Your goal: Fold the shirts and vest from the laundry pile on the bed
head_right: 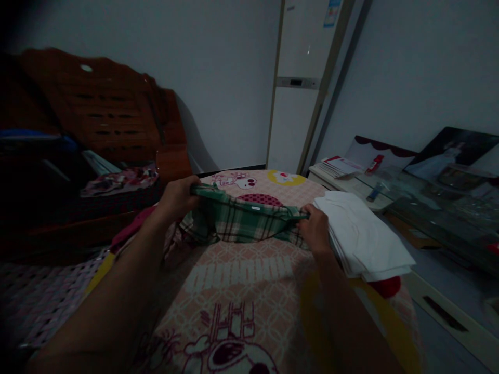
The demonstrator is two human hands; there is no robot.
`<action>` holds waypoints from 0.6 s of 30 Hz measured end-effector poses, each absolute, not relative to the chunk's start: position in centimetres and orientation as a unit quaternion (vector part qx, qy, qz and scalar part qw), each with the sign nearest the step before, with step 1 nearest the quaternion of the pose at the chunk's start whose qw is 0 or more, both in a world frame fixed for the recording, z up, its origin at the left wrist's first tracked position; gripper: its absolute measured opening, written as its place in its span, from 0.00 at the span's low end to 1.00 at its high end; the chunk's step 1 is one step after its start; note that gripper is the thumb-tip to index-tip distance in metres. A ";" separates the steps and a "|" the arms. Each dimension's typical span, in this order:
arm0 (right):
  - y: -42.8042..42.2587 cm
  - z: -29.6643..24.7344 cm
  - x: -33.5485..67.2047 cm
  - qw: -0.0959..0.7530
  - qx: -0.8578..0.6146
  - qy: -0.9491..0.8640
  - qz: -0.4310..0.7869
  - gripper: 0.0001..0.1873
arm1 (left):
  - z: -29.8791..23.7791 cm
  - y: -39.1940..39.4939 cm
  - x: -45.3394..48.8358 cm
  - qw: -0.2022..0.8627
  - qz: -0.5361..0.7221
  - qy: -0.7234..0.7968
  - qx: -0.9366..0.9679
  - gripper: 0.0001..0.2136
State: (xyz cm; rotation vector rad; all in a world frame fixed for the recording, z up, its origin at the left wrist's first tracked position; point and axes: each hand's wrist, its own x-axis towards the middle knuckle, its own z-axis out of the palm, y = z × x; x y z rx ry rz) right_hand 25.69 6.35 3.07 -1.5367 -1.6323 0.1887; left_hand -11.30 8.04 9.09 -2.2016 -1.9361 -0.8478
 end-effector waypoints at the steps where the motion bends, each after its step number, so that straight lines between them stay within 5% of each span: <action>1: 6.4 3.2 25.6 0.472 -0.610 -0.618 0.152 0.06 | 9.2 7.9 -11.3 0.018 -0.292 -0.632 -0.717 0.12; 4: 6.6 3.7 25.5 0.549 -0.565 -0.525 0.322 0.09 | 9.5 7.5 -11.2 -0.027 -0.336 -0.615 -0.713 0.16; 6: 6.6 4.0 25.6 0.561 -0.548 -0.531 0.321 0.10 | 9.7 7.5 -11.4 -0.018 -0.346 -0.588 -0.730 0.20; 9: 6.5 4.1 25.9 0.497 -0.555 -0.642 0.185 0.11 | 9.8 7.6 -11.8 -0.002 -0.309 -0.556 -0.772 0.23; 14: 6.3 2.6 26.0 0.270 -0.593 -0.757 -0.047 0.15 | 9.2 8.2 -12.2 0.056 -0.209 -0.629 -0.746 0.13; 18: 6.5 1.9 25.9 0.303 -0.615 -0.726 -0.052 0.09 | 9.3 8.1 -11.9 0.088 -0.263 -0.656 -0.702 0.12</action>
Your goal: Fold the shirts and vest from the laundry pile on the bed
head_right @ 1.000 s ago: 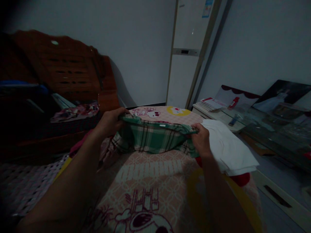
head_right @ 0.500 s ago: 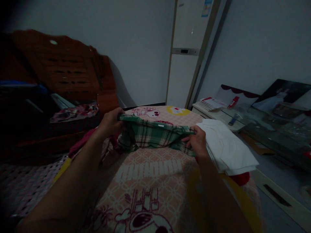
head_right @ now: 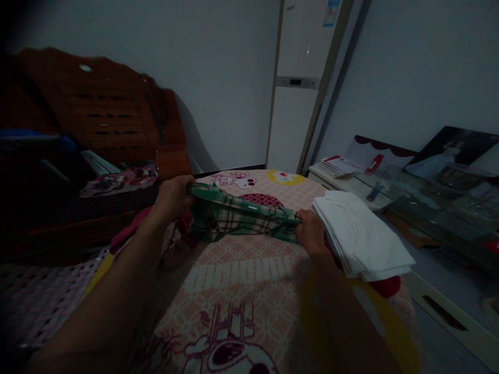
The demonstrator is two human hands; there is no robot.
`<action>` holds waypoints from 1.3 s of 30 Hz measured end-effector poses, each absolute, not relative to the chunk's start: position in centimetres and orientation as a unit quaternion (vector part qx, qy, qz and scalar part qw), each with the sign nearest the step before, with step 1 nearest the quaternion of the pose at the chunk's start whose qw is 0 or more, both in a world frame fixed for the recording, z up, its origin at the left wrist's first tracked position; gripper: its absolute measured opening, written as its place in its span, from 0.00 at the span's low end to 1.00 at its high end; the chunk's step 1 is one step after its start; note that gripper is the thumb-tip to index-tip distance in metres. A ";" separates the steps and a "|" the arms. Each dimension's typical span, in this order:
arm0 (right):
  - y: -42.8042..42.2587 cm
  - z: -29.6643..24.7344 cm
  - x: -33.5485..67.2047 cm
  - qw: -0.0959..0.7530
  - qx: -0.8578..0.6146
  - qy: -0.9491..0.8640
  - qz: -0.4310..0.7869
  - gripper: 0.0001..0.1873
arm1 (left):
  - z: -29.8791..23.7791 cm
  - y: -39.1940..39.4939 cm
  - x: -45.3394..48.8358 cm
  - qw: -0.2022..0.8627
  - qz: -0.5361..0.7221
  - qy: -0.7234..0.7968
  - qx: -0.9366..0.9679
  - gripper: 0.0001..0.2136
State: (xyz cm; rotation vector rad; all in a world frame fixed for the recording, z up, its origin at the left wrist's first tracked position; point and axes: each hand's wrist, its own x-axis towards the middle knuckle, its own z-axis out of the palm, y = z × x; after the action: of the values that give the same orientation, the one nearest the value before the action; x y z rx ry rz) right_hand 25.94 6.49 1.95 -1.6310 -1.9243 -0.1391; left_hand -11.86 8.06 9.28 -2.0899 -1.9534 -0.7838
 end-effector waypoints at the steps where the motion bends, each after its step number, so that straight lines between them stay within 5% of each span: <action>1: 6.6 2.1 25.9 0.348 -0.609 -0.712 -0.013 0.07 | 9.4 7.9 -11.7 0.080 -0.288 -0.651 -0.698 0.12; 5: 6.5 3.1 25.3 0.522 -0.562 -0.578 0.278 0.09 | 10.0 7.3 -11.3 0.010 -0.378 -0.619 -0.688 0.14; 9: 6.2 3.9 24.9 0.573 -0.506 -0.491 0.418 0.16 | 10.1 7.2 -11.3 -0.009 -0.374 -0.562 -0.738 0.22; 13: 6.0 4.1 25.2 0.489 -0.548 -0.587 0.340 0.14 | 9.6 7.9 -11.7 0.019 -0.298 -0.544 -0.785 0.20; 19: 5.6 2.9 24.6 0.213 -0.588 -0.777 0.062 0.04 | 8.7 8.5 -12.2 0.082 -0.275 -0.627 -0.724 0.15; 21: 5.7 2.5 24.6 0.204 -0.606 -0.769 0.016 0.07 | 8.7 8.4 -12.3 0.091 -0.304 -0.642 -0.698 0.13; 31: 5.4 6.6 25.2 0.661 -0.509 -0.436 0.337 0.12 | 11.2 6.4 -9.5 -0.188 -0.519 -0.542 -0.634 0.21; 35: 4.0 9.8 25.2 0.728 -0.414 -0.432 0.334 0.11 | 12.9 4.5 -8.2 -0.064 -0.537 -0.522 -0.659 0.15; 39: 2.4 12.5 25.4 0.811 -0.337 -0.448 0.169 0.04 | 14.3 1.9 -7.3 0.132 -0.551 -0.507 -0.650 0.12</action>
State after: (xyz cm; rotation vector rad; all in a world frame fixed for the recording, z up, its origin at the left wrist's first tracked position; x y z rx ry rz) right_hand 25.38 2.42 12.45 -0.7191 -0.9566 0.3611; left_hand -7.28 1.93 14.33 -1.8863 -1.4705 -1.5996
